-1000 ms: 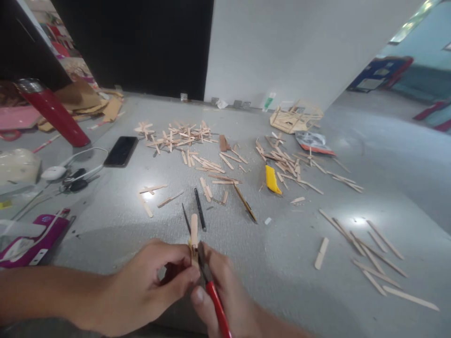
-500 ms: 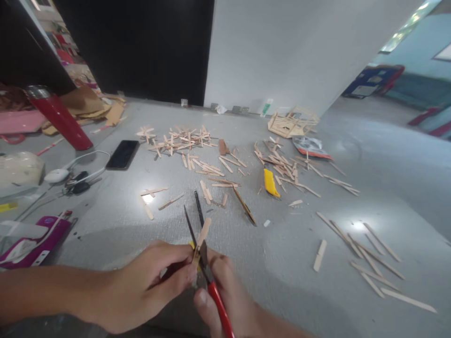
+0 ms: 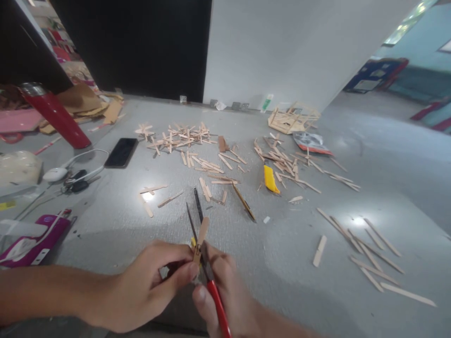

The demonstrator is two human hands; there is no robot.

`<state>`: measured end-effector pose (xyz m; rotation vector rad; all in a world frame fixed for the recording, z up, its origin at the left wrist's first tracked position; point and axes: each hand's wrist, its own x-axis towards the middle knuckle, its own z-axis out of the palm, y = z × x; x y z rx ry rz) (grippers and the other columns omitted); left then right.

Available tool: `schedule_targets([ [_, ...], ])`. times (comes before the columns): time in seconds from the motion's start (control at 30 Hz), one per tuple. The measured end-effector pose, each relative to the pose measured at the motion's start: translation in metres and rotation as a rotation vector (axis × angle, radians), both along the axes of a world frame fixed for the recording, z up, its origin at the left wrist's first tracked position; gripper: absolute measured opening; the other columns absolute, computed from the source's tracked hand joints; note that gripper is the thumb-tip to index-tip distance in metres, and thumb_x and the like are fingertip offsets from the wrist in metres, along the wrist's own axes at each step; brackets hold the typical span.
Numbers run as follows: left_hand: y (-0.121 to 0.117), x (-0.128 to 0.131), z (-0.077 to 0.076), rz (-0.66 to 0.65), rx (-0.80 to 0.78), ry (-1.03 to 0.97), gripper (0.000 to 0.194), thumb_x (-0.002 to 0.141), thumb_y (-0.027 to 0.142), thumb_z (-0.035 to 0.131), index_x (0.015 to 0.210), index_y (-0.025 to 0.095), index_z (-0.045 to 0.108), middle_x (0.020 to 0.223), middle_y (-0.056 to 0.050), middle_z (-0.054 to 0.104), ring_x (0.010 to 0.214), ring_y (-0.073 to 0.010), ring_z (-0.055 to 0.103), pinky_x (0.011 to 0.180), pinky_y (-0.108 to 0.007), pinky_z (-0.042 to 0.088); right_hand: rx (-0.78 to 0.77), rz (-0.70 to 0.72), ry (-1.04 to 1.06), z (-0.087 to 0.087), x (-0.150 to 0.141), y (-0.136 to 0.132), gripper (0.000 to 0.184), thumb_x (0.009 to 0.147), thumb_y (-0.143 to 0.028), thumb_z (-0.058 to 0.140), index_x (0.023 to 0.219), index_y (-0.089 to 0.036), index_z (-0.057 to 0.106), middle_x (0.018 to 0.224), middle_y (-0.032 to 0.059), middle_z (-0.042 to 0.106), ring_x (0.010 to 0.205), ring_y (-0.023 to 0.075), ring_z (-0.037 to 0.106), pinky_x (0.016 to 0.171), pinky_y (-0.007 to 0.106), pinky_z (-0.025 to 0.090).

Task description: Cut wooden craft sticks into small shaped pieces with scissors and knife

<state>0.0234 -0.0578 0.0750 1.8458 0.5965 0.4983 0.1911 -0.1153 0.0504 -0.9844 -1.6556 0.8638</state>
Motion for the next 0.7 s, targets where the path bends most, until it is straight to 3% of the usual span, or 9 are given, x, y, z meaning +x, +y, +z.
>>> schedule_targets([
  [0.47,-0.002,0.003,0.0,0.04,0.013,-0.039,0.03,0.101,0.024,0.05,0.072,0.015,0.055,0.06,0.006,0.04,0.053,-0.0064,0.034,0.05,-0.02,0.027,0.013,-0.057,-0.101,0.003,0.002,-0.003,0.052,0.107,-0.056,0.034,0.122,-0.025,0.072,0.085,0.0086,0.074,0.08,0.0251,0.073,0.064,0.032,0.062],
  [0.57,-0.001,0.003,0.001,0.026,-0.002,-0.053,0.03,0.101,0.024,0.05,0.073,0.015,0.054,0.061,0.006,0.041,0.054,-0.0067,0.035,0.051,-0.02,0.028,0.011,-0.053,-0.101,-0.004,0.006,-0.006,0.048,0.108,-0.052,0.035,0.124,-0.024,0.071,0.09,0.008,0.076,0.08,0.0239,0.074,0.067,0.032,0.062],
  [0.7,-0.002,0.003,0.0,0.025,-0.026,-0.074,0.029,0.102,0.022,0.05,0.074,0.015,0.053,0.064,0.005,0.044,0.056,-0.0069,0.036,0.053,-0.019,0.029,0.049,-0.179,-0.186,-0.02,0.01,-0.015,0.038,0.106,-0.046,0.045,0.125,-0.024,0.069,0.098,0.0092,0.076,0.089,0.0251,0.074,0.08,0.037,0.063],
])
